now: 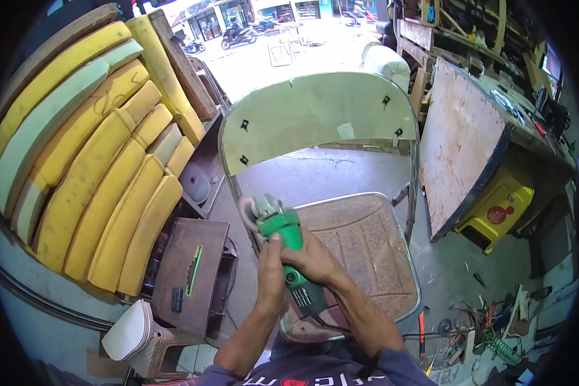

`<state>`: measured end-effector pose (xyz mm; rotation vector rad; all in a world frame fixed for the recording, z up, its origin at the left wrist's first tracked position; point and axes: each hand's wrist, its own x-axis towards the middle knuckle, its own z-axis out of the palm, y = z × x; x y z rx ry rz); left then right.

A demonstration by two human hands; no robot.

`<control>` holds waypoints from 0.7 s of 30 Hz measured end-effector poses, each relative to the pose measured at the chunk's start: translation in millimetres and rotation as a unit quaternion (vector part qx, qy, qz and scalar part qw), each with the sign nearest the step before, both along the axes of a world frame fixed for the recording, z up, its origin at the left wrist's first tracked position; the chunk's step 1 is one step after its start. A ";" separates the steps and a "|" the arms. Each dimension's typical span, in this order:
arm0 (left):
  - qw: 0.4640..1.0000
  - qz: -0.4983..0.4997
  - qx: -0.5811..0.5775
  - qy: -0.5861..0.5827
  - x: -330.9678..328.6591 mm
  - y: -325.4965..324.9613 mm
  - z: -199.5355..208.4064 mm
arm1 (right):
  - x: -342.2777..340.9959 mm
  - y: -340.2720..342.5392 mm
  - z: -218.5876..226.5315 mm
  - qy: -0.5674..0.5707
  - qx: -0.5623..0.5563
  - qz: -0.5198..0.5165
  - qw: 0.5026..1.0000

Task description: The person uses a power grinder to smooth the backrest and frame of a metal folding chair. The person produces sparks while grinding the metal surfaces and later sits on the floor to continue smoothing the chair's legs.

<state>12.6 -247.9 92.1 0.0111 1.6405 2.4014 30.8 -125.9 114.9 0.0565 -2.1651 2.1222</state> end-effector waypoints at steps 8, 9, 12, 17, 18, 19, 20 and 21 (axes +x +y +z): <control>0.997 -0.028 0.078 -0.003 -26.3 2.4 10.9 | -11.3 3.9 39.4 -0.065 0.076 -0.049 0.994; 0.997 -0.017 0.081 -0.001 -16.9 3.6 8.0 | -6.9 1.3 31.9 -0.066 0.093 -0.054 0.992; 0.995 -0.012 0.097 0.019 2.5 7.5 3.9 | 6.1 -5.5 11.3 -0.018 0.128 -0.075 0.989; 0.985 -0.056 0.163 0.008 -14.7 3.1 17.5 | -6.4 -3.1 42.8 -0.091 0.150 -0.069 0.982; 0.987 -0.048 0.154 0.013 -10.3 4.1 18.8 | -2.4 -3.4 41.9 -0.084 0.141 -0.070 0.984; 0.988 -0.036 0.147 0.021 -8.0 4.8 19.1 | -1.5 -4.2 39.2 -0.076 0.134 -0.068 0.986; 0.993 0.003 0.118 0.006 2.5 8.5 20.6 | 2.1 -2.0 31.5 -0.075 0.128 -0.051 0.988; 0.994 -0.004 0.109 -0.002 0.8 5.8 14.6 | 0.0 -1.6 19.1 -0.080 0.129 -0.053 0.987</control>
